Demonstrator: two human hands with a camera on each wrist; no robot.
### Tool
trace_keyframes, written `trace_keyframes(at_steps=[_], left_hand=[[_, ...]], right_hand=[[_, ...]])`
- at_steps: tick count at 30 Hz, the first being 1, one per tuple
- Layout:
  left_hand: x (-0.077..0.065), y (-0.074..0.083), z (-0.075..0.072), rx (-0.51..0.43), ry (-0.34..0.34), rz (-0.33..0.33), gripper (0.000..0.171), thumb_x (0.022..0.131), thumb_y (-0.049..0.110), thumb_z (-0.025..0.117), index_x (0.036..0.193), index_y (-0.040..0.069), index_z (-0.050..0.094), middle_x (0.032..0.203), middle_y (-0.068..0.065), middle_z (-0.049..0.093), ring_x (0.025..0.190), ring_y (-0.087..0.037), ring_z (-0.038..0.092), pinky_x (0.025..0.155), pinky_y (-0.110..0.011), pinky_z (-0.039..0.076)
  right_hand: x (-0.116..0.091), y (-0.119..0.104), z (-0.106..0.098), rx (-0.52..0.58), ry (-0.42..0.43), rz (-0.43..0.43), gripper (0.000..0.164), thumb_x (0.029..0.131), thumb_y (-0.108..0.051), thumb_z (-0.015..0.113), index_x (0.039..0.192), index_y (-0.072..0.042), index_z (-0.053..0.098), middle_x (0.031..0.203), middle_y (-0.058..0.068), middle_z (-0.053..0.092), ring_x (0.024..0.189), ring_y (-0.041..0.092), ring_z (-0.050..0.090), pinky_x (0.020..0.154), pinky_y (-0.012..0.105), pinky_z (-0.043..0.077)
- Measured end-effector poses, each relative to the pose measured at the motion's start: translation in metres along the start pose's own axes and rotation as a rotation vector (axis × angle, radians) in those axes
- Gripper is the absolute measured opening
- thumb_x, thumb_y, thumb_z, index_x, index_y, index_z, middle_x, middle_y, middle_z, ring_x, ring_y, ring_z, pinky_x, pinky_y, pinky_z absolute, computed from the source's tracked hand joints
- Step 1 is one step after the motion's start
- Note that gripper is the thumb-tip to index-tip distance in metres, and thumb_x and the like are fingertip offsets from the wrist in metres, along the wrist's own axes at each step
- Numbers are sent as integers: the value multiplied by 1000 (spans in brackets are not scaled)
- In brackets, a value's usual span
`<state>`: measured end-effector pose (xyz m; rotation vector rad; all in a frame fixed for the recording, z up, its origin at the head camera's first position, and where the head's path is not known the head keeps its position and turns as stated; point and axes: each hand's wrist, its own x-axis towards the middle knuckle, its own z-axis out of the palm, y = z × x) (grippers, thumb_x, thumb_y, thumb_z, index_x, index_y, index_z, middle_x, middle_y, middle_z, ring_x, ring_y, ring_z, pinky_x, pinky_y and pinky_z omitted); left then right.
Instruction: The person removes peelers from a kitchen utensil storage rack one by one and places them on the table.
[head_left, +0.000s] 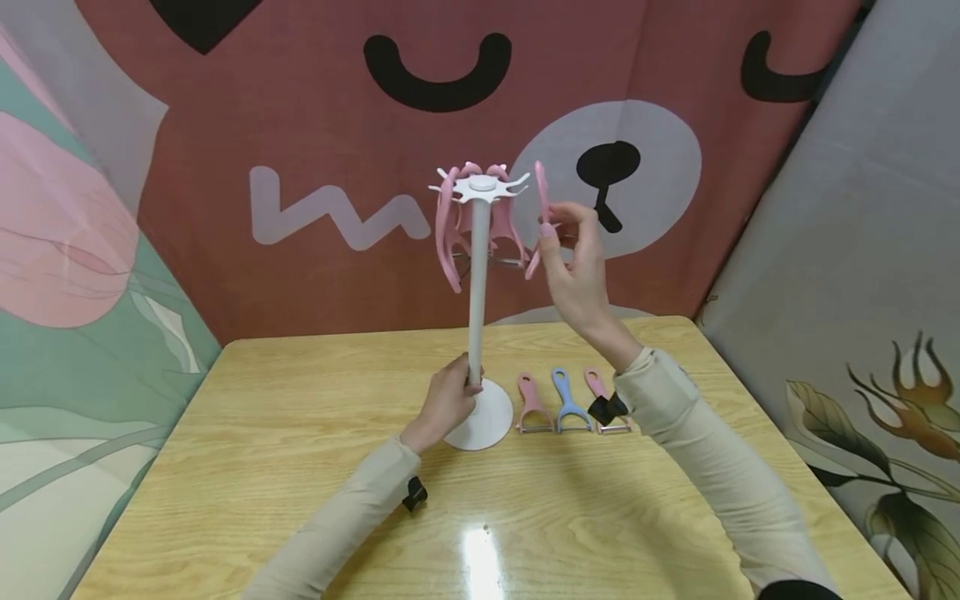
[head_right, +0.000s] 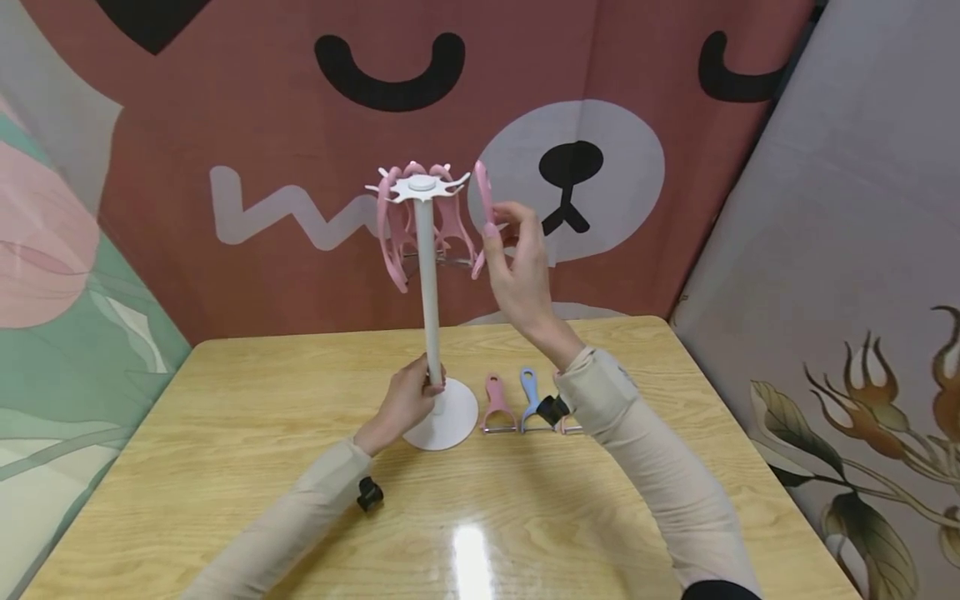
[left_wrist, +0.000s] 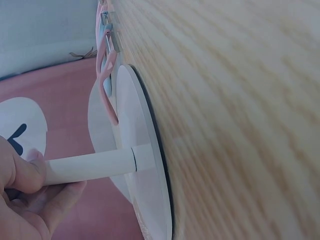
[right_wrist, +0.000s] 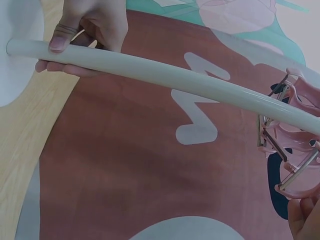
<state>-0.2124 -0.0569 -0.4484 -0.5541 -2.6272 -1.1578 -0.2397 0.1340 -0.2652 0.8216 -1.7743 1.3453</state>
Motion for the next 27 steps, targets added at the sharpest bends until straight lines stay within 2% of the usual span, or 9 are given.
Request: trace_keyframes(at_steps=[5,12,19,27], left_hand=[[2,0,0,-16,-19,-9,17,89,-7,69,98,4,59,87,-6,62,84,-23,64,71,-35,55],[3,-1,0,-29,-43,5,16,90,-5,68,100,3,60,89,-7,63,85,-22,64,70,-33,56],[2,0,-3,-49,-58,-7,16,90,-6,68,100,4,60,90,-7,63,86,-22,65,70,-33,56],[0,-1,-5,-72,-59,-11,14,91,-5,67,101,1,60,93,-9,64,92,-25,67,72,-31,57]], right_hand=[[1,2,-3,-9,7,-3,27,99,10,46,125,16,40,113,34,51,89,33,51,83,27,43],[-2,5,-8,-16,23,39,27,101,2,49,126,10,43,114,28,53,91,20,52,76,24,45],[-5,11,-9,-21,14,41,26,102,-4,50,125,8,46,111,22,55,90,19,54,61,20,47],[-9,15,-10,-33,-1,57,28,101,-3,53,126,6,47,109,19,56,87,21,55,64,19,50]])
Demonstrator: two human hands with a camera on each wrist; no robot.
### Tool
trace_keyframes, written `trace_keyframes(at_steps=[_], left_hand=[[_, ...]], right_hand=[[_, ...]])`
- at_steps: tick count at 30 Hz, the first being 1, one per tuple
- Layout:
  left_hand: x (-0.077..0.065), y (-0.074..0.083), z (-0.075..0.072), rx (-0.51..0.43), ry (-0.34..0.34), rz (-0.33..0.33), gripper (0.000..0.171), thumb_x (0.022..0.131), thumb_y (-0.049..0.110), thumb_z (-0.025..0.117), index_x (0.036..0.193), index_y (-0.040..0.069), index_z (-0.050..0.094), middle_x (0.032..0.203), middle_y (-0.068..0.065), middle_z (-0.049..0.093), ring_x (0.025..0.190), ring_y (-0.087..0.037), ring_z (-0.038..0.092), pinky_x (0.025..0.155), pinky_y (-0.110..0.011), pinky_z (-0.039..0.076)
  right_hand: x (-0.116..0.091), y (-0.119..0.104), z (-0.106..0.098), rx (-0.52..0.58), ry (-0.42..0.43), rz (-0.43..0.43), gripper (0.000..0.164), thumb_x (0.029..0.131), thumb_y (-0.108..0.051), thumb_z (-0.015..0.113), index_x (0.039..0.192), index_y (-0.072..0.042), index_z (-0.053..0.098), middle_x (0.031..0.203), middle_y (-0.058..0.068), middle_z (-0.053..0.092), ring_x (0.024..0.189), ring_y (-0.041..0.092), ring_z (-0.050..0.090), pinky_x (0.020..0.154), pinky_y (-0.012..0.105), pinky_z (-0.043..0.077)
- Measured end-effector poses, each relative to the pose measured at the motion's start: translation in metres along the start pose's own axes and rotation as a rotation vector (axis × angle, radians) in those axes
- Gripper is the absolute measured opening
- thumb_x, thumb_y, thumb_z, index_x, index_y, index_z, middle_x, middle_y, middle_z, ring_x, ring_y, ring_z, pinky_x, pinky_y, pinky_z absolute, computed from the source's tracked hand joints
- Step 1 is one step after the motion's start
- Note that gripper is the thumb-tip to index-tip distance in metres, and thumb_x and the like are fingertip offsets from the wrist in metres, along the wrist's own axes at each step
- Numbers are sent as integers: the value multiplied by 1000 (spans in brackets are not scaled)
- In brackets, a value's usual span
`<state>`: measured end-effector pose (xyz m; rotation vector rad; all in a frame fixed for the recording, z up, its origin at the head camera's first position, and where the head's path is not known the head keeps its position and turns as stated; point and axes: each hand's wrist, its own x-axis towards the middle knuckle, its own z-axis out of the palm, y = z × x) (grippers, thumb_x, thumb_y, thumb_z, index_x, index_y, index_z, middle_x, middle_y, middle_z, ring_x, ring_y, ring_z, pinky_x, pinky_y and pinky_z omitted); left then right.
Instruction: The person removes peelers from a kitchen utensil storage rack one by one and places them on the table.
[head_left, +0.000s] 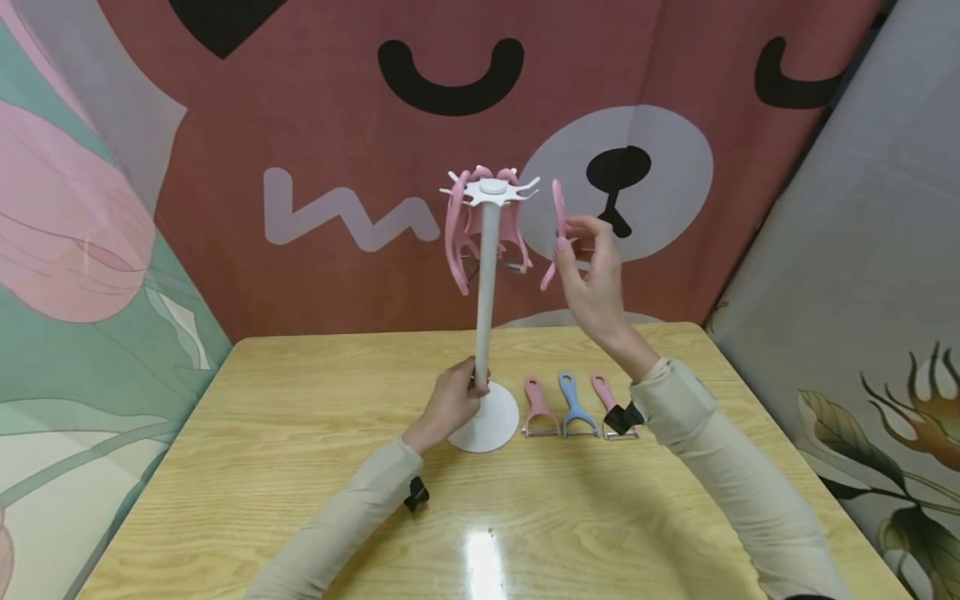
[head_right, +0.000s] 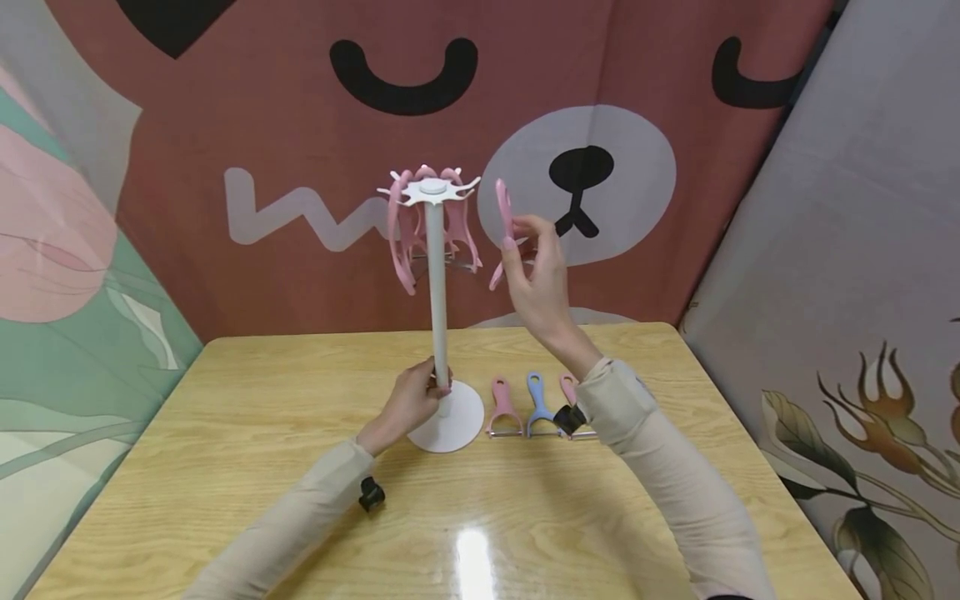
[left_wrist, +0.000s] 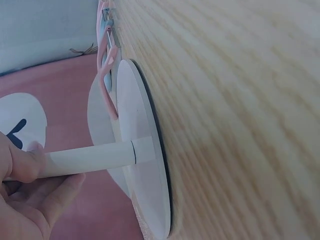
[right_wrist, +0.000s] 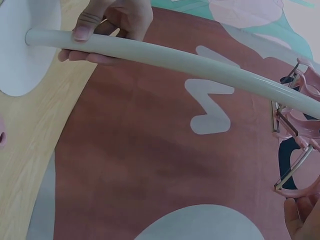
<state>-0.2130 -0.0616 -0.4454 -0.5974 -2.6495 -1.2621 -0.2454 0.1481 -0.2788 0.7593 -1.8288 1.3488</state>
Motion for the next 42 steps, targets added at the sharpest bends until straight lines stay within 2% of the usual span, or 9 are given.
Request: trace_keyframes(at_steps=[6,10,13,18,20,26,31,37,42], left_hand=[[0,-1,0,-16,-10,-6,13,92,-5,66,103,0,61,94,-10,64,92,-24,68,72,-29,57],[0,1,0,-18,-25,-32,12,92,-4,65,103,1,60,94,-9,64,92,-23,68,71,-28,56],[-1,2,-1,-11,-26,-32,12,93,-4,65,101,2,60,93,-8,64,91,-23,68,70,-29,56],[-1,2,-1,-6,-25,-37,12,93,-3,65,100,4,60,92,-8,63,90,-22,68,69,-29,56],[-1,2,-2,-5,-23,-36,13,92,-3,66,100,4,60,92,-8,63,89,-22,67,69,-29,56],[-2,2,-1,-10,-14,-27,13,92,-4,66,100,5,60,93,-9,64,90,-23,68,70,-30,56],[-1,0,0,-10,-19,-33,13,92,-3,66,100,5,60,92,-8,64,89,-22,67,69,-30,56],[-1,-1,0,-7,-15,-30,12,92,-3,66,100,4,60,92,-8,64,87,-21,66,69,-30,56],[-1,-1,0,-13,-14,-35,14,92,-4,66,100,5,60,93,-8,64,89,-21,67,71,-30,56]], right_hand=[[-3,5,-4,-28,-21,-22,31,100,-2,55,128,7,46,109,22,56,88,24,57,76,22,50],[-6,8,-6,-40,-23,-28,32,99,0,56,129,6,47,107,23,57,84,25,57,78,24,48],[-8,6,-8,-64,-19,-22,34,97,4,57,129,8,47,105,24,56,80,27,57,74,21,47],[-12,-15,-11,-93,-21,23,34,93,12,58,124,15,48,101,30,58,73,33,57,63,18,45],[-14,-21,-12,-116,-27,51,34,92,12,59,124,16,48,99,30,59,71,32,58,61,18,44],[-23,7,-16,-176,-18,129,37,93,3,64,128,6,53,96,20,63,70,19,60,63,16,46],[-30,25,-23,-173,-52,182,38,95,-5,65,131,-3,53,91,12,65,68,11,61,62,16,48],[-38,32,-30,-242,-78,199,39,95,-11,66,131,-5,53,90,8,66,70,10,61,61,17,46],[-45,40,-38,-282,-75,221,37,93,-9,67,127,-2,55,89,10,67,72,8,60,64,14,47]])
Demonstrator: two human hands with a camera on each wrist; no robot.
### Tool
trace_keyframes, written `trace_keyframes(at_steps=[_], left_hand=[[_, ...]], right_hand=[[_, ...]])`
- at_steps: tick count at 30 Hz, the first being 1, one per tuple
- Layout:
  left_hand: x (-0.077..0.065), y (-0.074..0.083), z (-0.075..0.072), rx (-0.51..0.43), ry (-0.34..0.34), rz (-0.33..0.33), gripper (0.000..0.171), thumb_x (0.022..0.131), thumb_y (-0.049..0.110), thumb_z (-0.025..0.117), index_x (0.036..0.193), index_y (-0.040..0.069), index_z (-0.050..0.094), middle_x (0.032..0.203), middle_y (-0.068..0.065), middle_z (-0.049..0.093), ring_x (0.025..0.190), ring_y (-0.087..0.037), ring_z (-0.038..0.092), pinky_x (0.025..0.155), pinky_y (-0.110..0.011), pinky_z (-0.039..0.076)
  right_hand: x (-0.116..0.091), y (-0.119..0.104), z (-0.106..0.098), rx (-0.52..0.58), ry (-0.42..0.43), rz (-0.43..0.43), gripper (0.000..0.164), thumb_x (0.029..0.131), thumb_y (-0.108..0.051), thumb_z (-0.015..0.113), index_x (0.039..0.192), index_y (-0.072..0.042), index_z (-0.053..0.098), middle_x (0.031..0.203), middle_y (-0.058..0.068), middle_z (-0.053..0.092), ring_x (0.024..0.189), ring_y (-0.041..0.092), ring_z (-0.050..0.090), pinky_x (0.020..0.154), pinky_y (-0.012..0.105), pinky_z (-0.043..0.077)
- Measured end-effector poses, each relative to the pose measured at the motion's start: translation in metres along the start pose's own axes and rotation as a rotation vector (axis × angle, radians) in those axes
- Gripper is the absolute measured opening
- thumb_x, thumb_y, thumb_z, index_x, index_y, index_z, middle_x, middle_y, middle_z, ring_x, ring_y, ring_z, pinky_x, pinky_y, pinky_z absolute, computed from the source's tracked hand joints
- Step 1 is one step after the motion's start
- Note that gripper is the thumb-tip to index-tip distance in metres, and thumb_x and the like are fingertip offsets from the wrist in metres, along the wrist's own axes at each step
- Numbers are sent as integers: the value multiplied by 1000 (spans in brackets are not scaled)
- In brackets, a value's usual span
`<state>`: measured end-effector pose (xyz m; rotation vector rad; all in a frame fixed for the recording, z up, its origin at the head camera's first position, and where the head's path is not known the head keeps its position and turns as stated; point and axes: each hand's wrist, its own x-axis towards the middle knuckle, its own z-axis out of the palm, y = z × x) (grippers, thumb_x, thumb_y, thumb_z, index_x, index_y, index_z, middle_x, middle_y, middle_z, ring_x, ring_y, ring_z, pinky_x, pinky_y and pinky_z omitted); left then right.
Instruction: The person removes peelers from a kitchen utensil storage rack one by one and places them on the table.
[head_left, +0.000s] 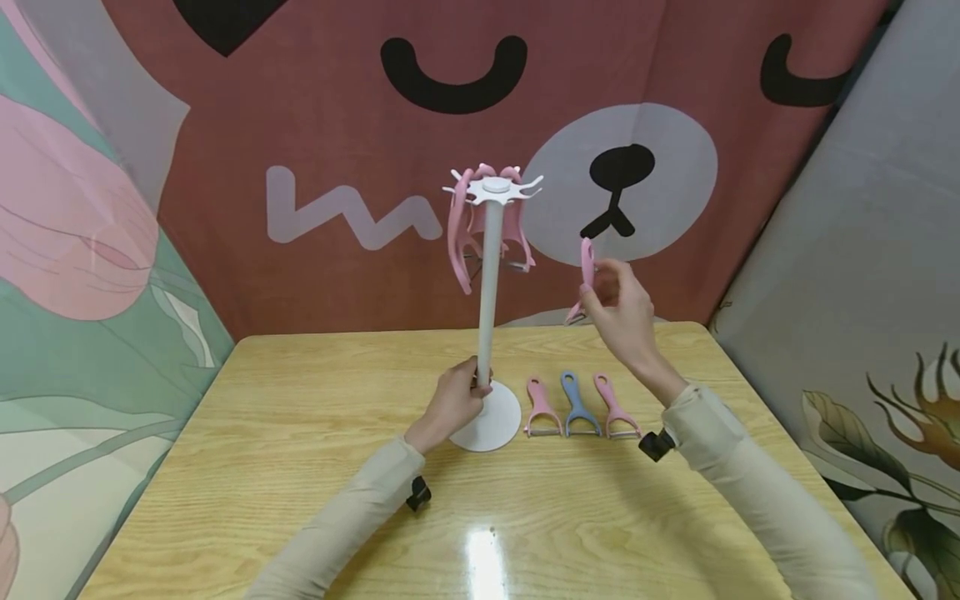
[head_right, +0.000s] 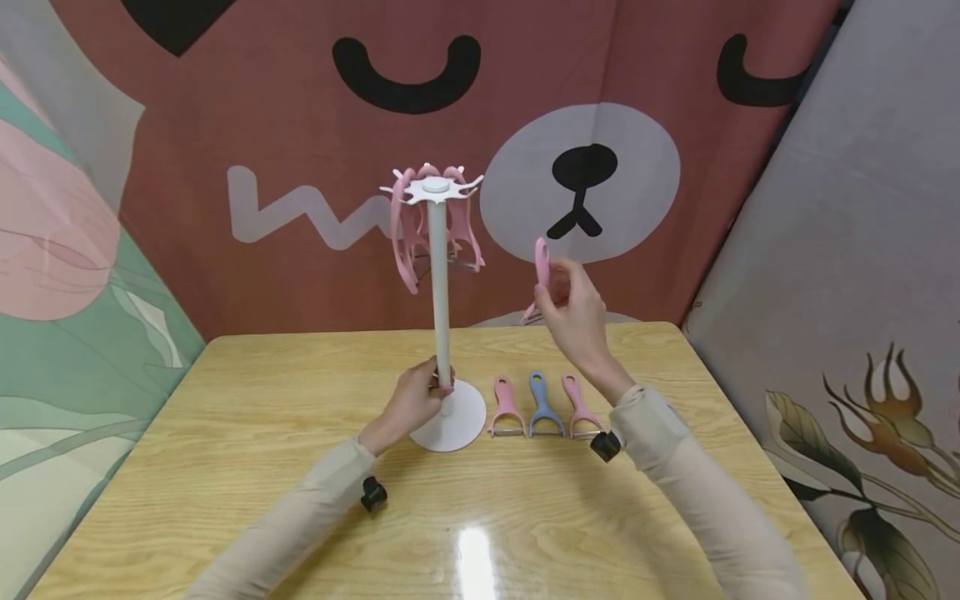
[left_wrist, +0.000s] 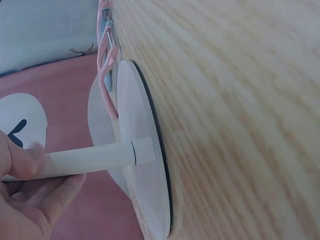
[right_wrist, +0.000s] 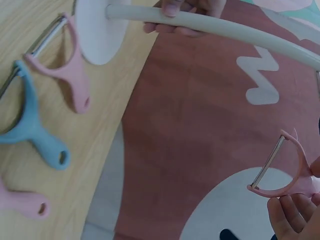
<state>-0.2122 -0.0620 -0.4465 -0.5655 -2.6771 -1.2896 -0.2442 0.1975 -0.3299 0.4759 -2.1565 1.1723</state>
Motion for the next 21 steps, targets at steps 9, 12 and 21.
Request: trace_keyframes(at_steps=[9,12,21], left_hand=[[0,0,1,5,3,6,14,91,-3,67,100,5,60,93,-8,64,89,-20,67,71,-29,56],[-1,0,1,4,2,7,14,92,-3,67,100,5,60,93,-7,64,89,-21,67,71,-30,56],[0,1,1,15,13,10,13,92,-3,67,99,5,60,91,-7,64,87,-21,66,70,-31,56]], right_hand=[[-13,25,-11,-134,-35,13,34,93,-11,67,123,1,56,88,12,67,71,21,63,61,11,44],[-16,30,-15,-156,-53,13,35,92,-10,67,123,2,56,89,13,67,70,24,64,61,13,43],[-25,43,-26,-219,-155,56,34,96,-15,63,124,3,54,91,14,65,69,27,63,55,28,46]])
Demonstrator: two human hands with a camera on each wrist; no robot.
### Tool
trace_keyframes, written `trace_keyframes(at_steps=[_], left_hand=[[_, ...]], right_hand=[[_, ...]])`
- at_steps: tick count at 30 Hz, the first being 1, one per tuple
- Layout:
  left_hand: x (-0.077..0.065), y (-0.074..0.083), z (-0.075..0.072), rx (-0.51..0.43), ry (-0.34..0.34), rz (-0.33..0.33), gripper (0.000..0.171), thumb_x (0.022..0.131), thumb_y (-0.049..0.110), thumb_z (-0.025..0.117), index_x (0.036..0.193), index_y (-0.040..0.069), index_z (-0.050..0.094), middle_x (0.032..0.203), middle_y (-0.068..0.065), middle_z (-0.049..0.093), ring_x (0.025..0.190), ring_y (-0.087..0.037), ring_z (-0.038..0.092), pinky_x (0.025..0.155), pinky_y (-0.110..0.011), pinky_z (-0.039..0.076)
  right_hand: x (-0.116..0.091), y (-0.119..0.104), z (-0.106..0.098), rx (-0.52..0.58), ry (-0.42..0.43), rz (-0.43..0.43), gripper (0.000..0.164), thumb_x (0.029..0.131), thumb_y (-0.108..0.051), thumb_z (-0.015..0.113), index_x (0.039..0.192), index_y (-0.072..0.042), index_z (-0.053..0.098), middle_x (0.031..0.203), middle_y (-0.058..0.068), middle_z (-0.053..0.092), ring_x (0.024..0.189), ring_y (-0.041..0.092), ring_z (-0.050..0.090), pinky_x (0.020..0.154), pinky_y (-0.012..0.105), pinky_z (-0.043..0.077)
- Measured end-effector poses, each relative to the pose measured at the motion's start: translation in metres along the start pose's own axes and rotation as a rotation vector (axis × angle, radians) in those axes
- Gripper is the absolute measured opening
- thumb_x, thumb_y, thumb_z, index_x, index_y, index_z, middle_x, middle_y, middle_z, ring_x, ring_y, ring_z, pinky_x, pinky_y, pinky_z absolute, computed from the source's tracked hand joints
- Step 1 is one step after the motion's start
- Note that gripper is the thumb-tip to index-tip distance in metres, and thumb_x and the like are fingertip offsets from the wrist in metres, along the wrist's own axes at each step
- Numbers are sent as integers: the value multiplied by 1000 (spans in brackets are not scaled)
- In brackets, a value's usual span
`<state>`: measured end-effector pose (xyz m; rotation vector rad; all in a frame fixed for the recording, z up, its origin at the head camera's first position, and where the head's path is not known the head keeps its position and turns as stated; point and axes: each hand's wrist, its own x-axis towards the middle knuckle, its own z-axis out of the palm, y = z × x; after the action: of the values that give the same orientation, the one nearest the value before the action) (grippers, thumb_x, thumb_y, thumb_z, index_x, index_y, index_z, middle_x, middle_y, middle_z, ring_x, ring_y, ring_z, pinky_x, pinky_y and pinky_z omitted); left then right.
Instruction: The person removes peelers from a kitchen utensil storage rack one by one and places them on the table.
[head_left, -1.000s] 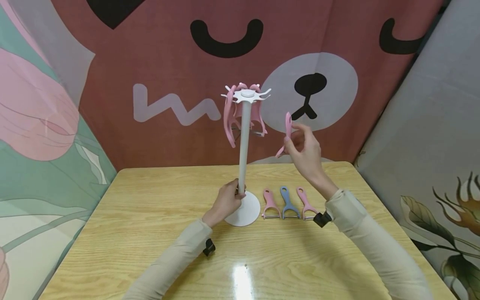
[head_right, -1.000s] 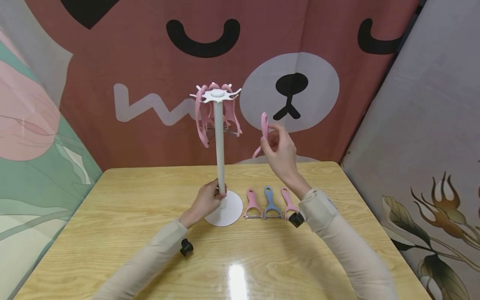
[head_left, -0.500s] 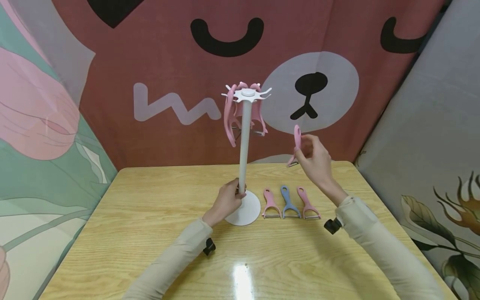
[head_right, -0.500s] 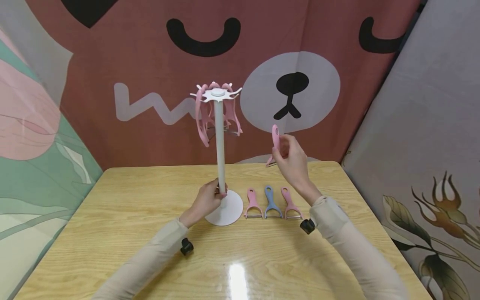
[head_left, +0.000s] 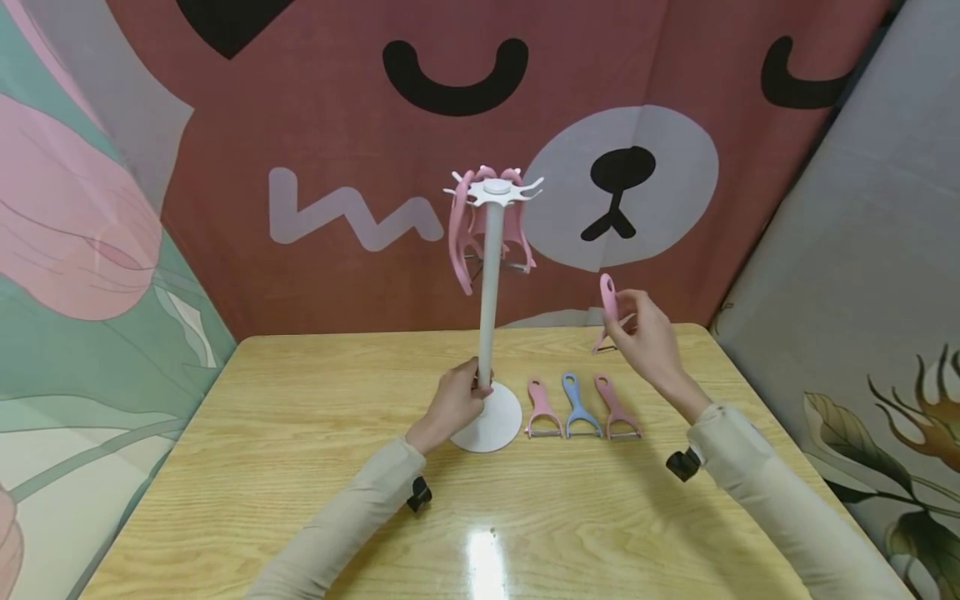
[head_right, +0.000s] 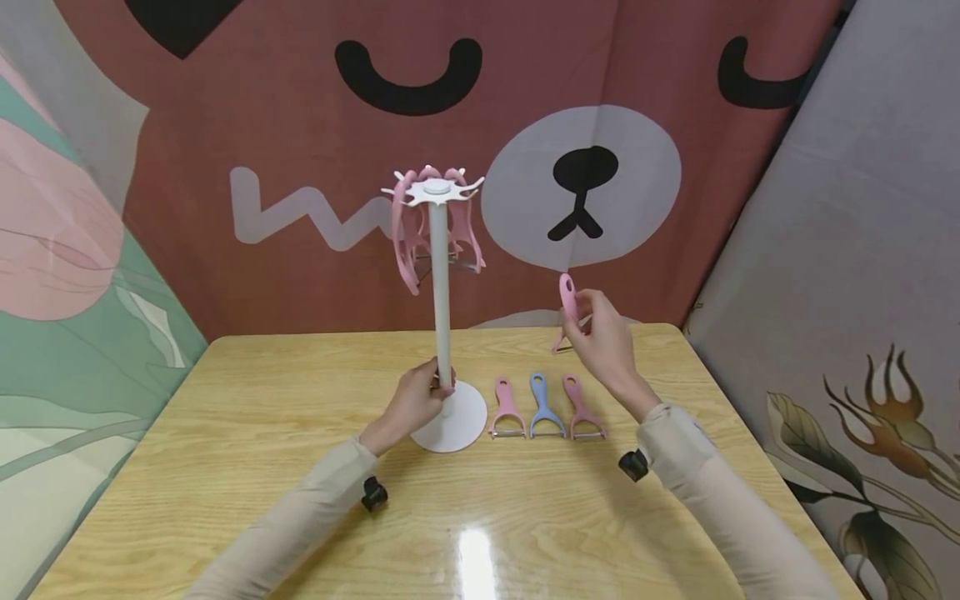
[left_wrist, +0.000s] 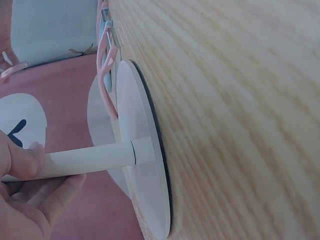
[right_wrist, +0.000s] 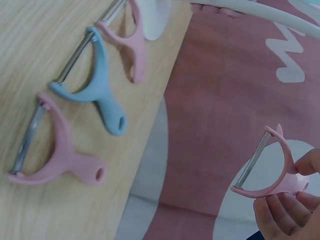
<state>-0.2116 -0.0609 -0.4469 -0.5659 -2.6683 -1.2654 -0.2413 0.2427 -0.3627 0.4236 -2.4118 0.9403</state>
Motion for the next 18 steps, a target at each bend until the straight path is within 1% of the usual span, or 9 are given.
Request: trace_keyframes(at_steps=[3,10,14,18], left_hand=[[0,-1,0,3,4,1,13,91,-3,67,99,5,60,90,-7,63,86,-21,66,69,-31,56],[0,-1,0,5,4,4,13,91,-3,67,99,5,60,90,-6,63,86,-21,66,69,-31,55],[0,-1,1,8,6,5,13,91,-3,67,98,4,60,90,-6,63,85,-20,65,68,-31,55],[0,0,1,9,4,1,13,91,-3,67,98,5,60,89,-6,63,83,-19,64,67,-30,55]], right_hand=[[-5,5,-2,-27,-34,19,36,97,-16,62,125,4,54,91,15,66,68,27,63,54,31,47],[-16,18,-6,-87,-88,40,37,96,-14,62,126,5,54,88,15,67,64,23,61,49,31,43],[-21,25,-8,-107,-103,50,37,96,-14,61,126,6,54,87,15,66,64,24,60,49,33,43],[-25,29,-10,-110,-114,67,38,98,-19,60,128,3,55,86,14,66,65,24,60,51,34,43]])
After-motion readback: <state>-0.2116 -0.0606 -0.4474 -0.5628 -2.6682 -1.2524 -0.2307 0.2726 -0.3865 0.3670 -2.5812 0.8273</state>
